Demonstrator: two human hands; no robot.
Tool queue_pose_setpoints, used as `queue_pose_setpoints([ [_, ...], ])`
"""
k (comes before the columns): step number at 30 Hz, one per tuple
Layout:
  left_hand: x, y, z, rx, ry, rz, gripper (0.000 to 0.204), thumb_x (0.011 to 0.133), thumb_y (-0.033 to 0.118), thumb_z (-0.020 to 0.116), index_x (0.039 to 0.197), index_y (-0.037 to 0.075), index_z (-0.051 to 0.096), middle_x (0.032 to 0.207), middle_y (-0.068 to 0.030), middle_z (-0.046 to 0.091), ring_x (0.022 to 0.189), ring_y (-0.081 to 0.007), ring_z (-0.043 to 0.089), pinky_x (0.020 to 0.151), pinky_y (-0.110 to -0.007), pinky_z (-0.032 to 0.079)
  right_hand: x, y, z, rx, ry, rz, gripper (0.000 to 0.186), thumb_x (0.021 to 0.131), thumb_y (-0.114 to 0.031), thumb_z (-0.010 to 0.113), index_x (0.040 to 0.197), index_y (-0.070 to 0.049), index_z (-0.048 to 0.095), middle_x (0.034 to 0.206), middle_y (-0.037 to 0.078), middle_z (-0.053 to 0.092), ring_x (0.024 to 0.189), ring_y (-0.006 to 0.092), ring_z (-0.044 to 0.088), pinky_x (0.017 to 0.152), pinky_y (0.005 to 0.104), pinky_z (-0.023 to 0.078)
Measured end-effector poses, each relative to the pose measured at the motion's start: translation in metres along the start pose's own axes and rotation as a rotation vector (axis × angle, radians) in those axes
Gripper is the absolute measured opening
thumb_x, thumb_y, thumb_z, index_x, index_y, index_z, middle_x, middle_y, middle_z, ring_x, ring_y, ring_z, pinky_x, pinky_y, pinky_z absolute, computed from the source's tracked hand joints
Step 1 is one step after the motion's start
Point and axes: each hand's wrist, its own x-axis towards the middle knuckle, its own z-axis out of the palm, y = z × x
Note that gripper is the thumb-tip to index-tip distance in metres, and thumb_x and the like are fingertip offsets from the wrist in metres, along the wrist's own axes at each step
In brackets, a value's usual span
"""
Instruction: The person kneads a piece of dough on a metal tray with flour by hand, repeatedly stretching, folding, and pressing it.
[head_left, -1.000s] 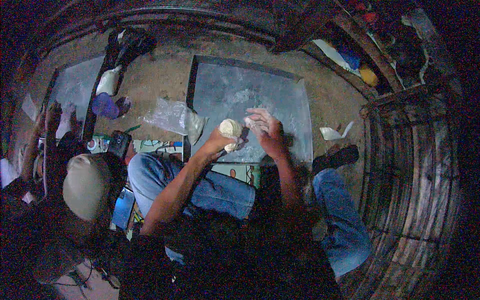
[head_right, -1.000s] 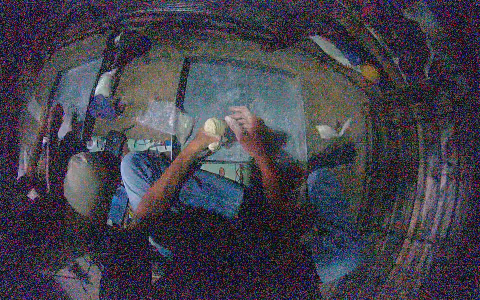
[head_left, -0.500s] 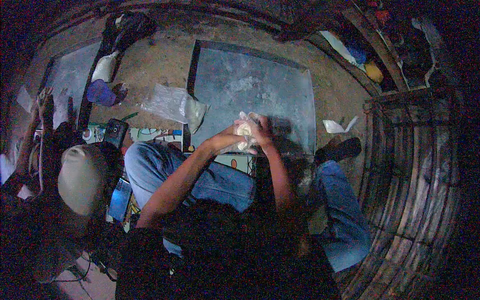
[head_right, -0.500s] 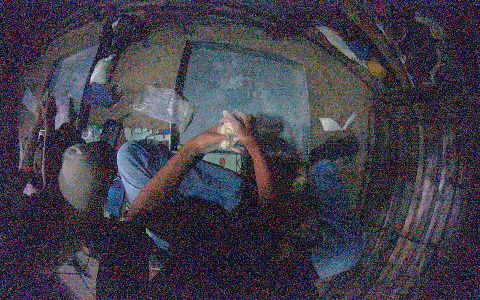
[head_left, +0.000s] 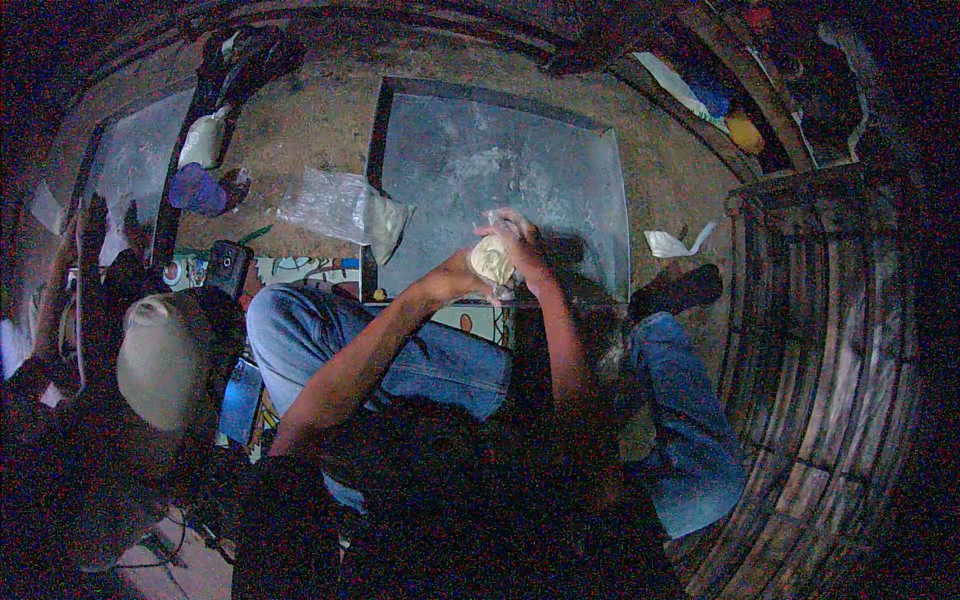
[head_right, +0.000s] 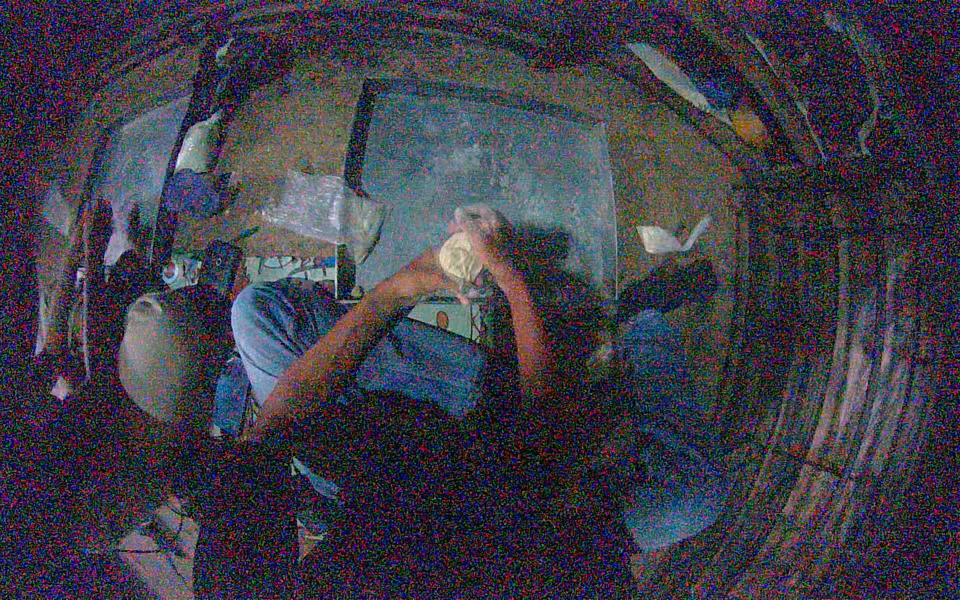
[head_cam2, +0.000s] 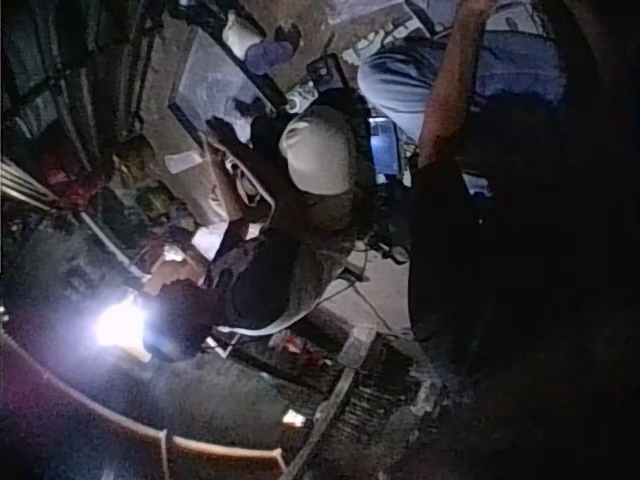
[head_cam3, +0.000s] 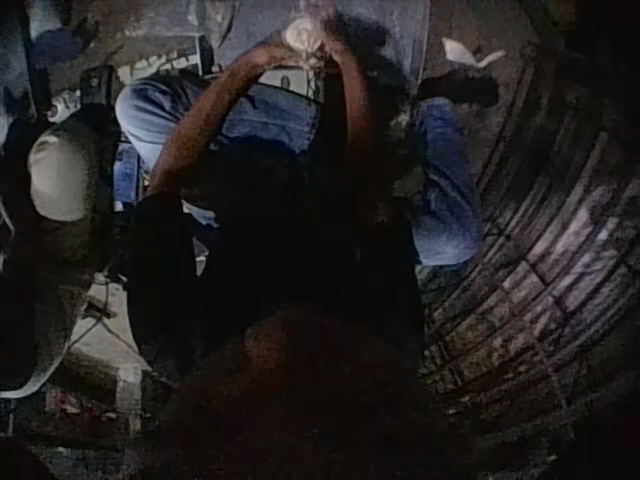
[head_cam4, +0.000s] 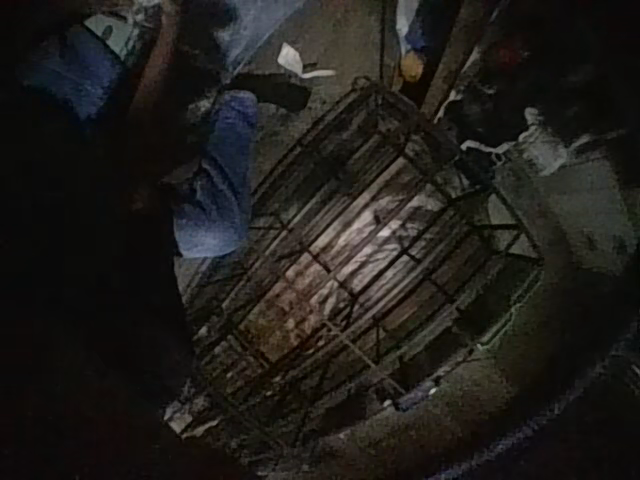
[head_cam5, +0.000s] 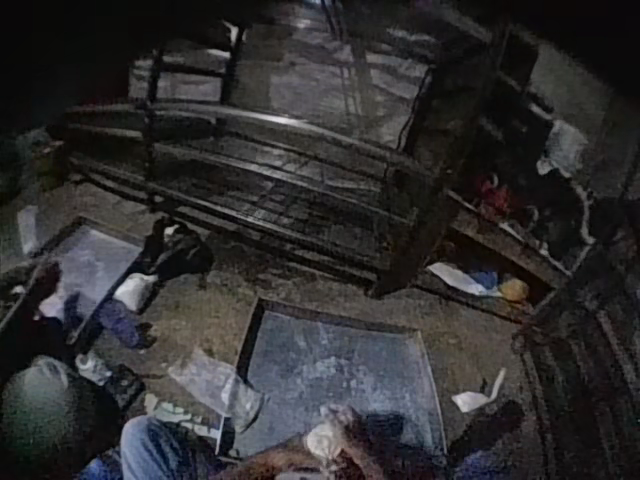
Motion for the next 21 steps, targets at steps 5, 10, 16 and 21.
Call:
queue_pose_setpoints([
  [5, -0.01, 0.005, -0.003, 0.048, 0.083, -0.053, 0.062, 0.073, 0.01, 0.079, 0.127, 0.003, 0.05, 0.11, -0.0079, 0.064, 0.096, -0.0212, 0.064, 0.084, -0.035, 0.054, 0.001, 0.003, 0.012, 0.129, -0.14, 0.054, 0.036, 0.094, -0.036, 0.059, 0.105, -0.002, 0.067, 0.11, 0.013, 0.067, 0.107, 0.0195, 0.061, 0.091, 0.0352, 0.047],
  [10, -0.004, 0.018, 0.008, -0.344, 0.035, -0.048, 0.054, 0.081, 0.021, 0.076, 0.126, 0.005, 0.051, 0.108, -0.0051, 0.063, 0.094, -0.0187, 0.064, 0.079, -0.034, 0.054, -0.001, 0.016, -0.001, 0.028, -0.138, -0.129, 0.035, 0.087, -0.034, 0.067, 0.106, -0.004, 0.064, 0.098, 0.011, 0.067, 0.095, 0.0196, 0.063, 0.084, 0.0354, 0.05],
  [16, -0.009, 0.008, -0.011, -0.086, 0.08, -0.122, 0.045, 0.083, 0.019, 0.074, 0.121, 0.005, 0.053, 0.106, -0.0067, 0.064, 0.089, -0.018, 0.064, 0.074, -0.03, 0.055, -0.004, 0.013, 0.025, -0.384, 0.025, -0.069, 0.044, 0.079, -0.034, 0.077, 0.108, -0.005, 0.061, 0.082, 0.008, 0.067, 0.078, 0.0201, 0.066, 0.074, 0.0352, 0.054],
  [21, -0.006, 0.005, -0.009, -0.077, -0.026, -0.149, 0.055, 0.077, 0.012, 0.077, 0.124, 0.003, 0.05, 0.11, -0.0085, 0.064, 0.092, -0.0213, 0.065, 0.074, -0.032, 0.055, -0.009, 0.012, 0.034, -0.104, 0.199, 0.088, 0.023, 0.079, -0.024, 0.075, 0.08, -0.005, 0.063, 0.078, 0.006, 0.069, 0.061, 0.0152, 0.061, 0.058, 0.0315, 0.049],
])
